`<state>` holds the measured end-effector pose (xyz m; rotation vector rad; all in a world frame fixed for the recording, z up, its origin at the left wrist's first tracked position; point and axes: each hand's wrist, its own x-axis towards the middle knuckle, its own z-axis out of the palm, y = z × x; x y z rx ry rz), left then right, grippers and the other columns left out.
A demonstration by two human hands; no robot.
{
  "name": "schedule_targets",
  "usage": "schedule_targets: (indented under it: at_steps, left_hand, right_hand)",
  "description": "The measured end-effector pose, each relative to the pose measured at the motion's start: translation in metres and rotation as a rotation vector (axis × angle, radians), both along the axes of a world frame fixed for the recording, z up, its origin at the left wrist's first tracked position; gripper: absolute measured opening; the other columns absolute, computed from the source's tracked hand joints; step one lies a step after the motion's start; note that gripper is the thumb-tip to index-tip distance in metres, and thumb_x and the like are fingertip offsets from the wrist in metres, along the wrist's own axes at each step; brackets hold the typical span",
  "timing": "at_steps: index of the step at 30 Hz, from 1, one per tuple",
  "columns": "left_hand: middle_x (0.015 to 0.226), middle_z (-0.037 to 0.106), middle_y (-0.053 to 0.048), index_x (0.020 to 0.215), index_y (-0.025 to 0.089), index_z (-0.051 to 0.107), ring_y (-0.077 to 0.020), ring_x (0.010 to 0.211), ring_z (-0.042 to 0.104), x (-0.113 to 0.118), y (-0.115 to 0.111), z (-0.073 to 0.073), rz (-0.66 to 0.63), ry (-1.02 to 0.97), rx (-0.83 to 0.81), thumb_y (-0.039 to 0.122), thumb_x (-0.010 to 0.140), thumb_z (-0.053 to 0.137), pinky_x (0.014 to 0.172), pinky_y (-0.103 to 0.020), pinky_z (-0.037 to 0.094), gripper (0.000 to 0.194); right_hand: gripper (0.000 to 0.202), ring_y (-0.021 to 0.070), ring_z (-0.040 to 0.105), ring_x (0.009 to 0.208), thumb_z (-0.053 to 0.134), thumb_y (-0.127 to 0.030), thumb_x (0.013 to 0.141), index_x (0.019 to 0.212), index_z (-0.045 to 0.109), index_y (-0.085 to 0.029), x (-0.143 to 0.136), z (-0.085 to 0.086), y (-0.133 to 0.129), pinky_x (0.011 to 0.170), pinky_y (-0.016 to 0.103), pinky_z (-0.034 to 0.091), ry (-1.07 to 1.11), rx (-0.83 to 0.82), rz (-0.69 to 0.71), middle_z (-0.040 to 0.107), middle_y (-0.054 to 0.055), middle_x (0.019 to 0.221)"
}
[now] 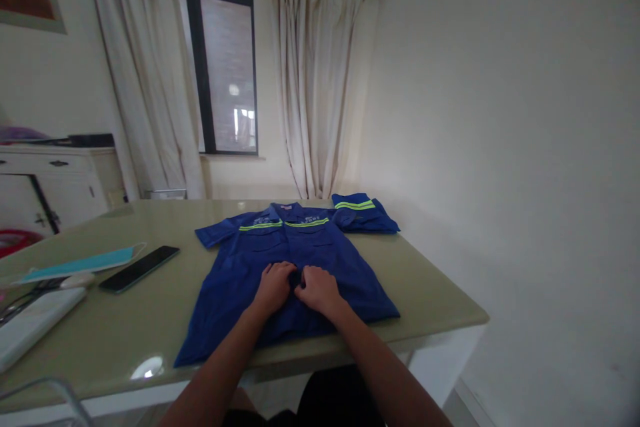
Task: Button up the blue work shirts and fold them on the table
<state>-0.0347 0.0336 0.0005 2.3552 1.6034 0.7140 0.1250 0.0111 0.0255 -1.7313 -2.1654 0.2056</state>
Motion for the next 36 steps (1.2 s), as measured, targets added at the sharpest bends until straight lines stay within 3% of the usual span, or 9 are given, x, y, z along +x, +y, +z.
schedule_targets:
  at_steps: [3, 6, 9, 16, 21, 25, 28, 30, 36]
  left_hand:
    - [0.109, 0.073, -0.007, 0.100, 0.020, 0.072, -0.0207, 0.108, 0.064, 0.000, -0.003, 0.002, -0.079, -0.025, 0.034, 0.002, 0.086, 0.042, 0.100, -0.035, 0.046, 0.038]
    - [0.107, 0.072, -0.006, 0.099, 0.022, 0.073, -0.0221, 0.104, 0.064, 0.000, -0.006, 0.004, -0.159, -0.063, 0.074, 0.011, 0.087, 0.053, 0.095, -0.034, 0.047, 0.026]
    - [0.102, 0.072, -0.005, 0.098, 0.022, 0.071, -0.0240, 0.100, 0.063, 0.000, -0.008, 0.004, -0.169, -0.102, 0.093, 0.013, 0.084, 0.060, 0.092, -0.036, 0.047, 0.019]
    - [0.093, 0.068, -0.004, 0.090, 0.021, 0.065, -0.0217, 0.093, 0.061, 0.003, -0.010, 0.005, -0.162, -0.137, 0.106, 0.008, 0.085, 0.053, 0.087, -0.034, 0.048, 0.018]
    - [0.093, 0.069, -0.006, 0.086, 0.021, 0.063, -0.0214, 0.094, 0.062, 0.003, -0.009, 0.005, -0.110, -0.128, 0.071, 0.005, 0.083, 0.052, 0.087, -0.033, 0.047, 0.020]
    - [0.097, 0.071, -0.004, 0.108, 0.023, 0.062, -0.0199, 0.094, 0.066, 0.001, -0.008, 0.004, -0.069, -0.160, 0.034, 0.007, 0.085, 0.054, 0.084, -0.030, 0.048, 0.029]
    - [0.105, 0.071, -0.004, 0.115, 0.024, 0.064, -0.0197, 0.102, 0.066, 0.000, -0.007, 0.003, -0.141, -0.211, 0.051, 0.005, 0.084, 0.052, 0.091, -0.031, 0.048, 0.039]
    - [0.104, 0.071, -0.005, 0.105, 0.023, 0.069, -0.0203, 0.103, 0.065, -0.001, -0.006, 0.004, -0.168, -0.219, 0.072, 0.003, 0.082, 0.050, 0.094, -0.032, 0.048, 0.036]
    - [0.101, 0.070, -0.005, 0.098, 0.022, 0.071, -0.0207, 0.099, 0.064, -0.001, -0.009, 0.005, -0.138, -0.169, 0.091, 0.010, 0.089, 0.052, 0.092, -0.032, 0.048, 0.025]
  right_hand:
    - [0.013, 0.0214, 0.068, 0.082, 0.058, -0.028, 0.080, 0.086, 0.067, -0.022, 0.007, -0.012, 0.003, 0.072, 0.029, 0.047, 0.260, 0.019, -0.008, 0.073, 0.004, 0.086]
    - [0.010, 0.0172, 0.064, 0.077, 0.052, -0.024, 0.081, 0.077, 0.061, -0.021, 0.014, -0.017, 0.010, 0.070, 0.025, 0.045, 0.529, 0.040, 0.002, 0.068, 0.001, 0.077]
    - [0.010, 0.0164, 0.060, 0.073, 0.050, -0.023, 0.080, 0.073, 0.057, -0.022, 0.017, -0.018, 0.014, 0.067, 0.024, 0.044, 0.636, 0.073, 0.002, 0.064, -0.002, 0.073]
    - [0.011, 0.0169, 0.064, 0.075, 0.052, -0.019, 0.082, 0.082, 0.063, -0.021, 0.009, -0.012, 0.014, 0.070, 0.024, 0.046, 0.582, 0.110, -0.033, 0.069, 0.000, 0.079]
    - [0.021, 0.0217, 0.071, 0.087, 0.053, -0.024, 0.091, 0.083, 0.072, -0.021, -0.007, -0.003, 0.016, 0.074, 0.027, 0.046, 0.368, 0.042, -0.107, 0.077, 0.007, 0.089]
    - [0.033, 0.0210, 0.072, 0.088, 0.047, -0.032, 0.099, 0.082, 0.073, -0.021, -0.006, -0.009, 0.014, 0.076, 0.027, 0.048, 0.484, 0.050, 0.006, 0.078, 0.007, 0.090]
    - [0.020, 0.0194, 0.072, 0.083, 0.067, -0.036, 0.088, 0.097, 0.071, -0.020, 0.001, -0.018, 0.015, 0.075, 0.026, 0.051, 0.674, 0.032, 0.097, 0.076, 0.005, 0.090]
    - [0.037, 0.0190, 0.071, 0.078, 0.078, -0.031, 0.074, 0.108, 0.067, -0.018, 0.004, -0.024, 0.017, 0.072, 0.026, 0.053, 0.725, 0.016, 0.103, 0.074, 0.003, 0.085]
    - [0.041, 0.0166, 0.069, 0.077, 0.067, -0.016, 0.072, 0.113, 0.062, -0.020, 0.002, -0.025, 0.014, 0.072, 0.025, 0.052, 0.589, 0.045, 0.091, 0.072, 0.000, 0.086]
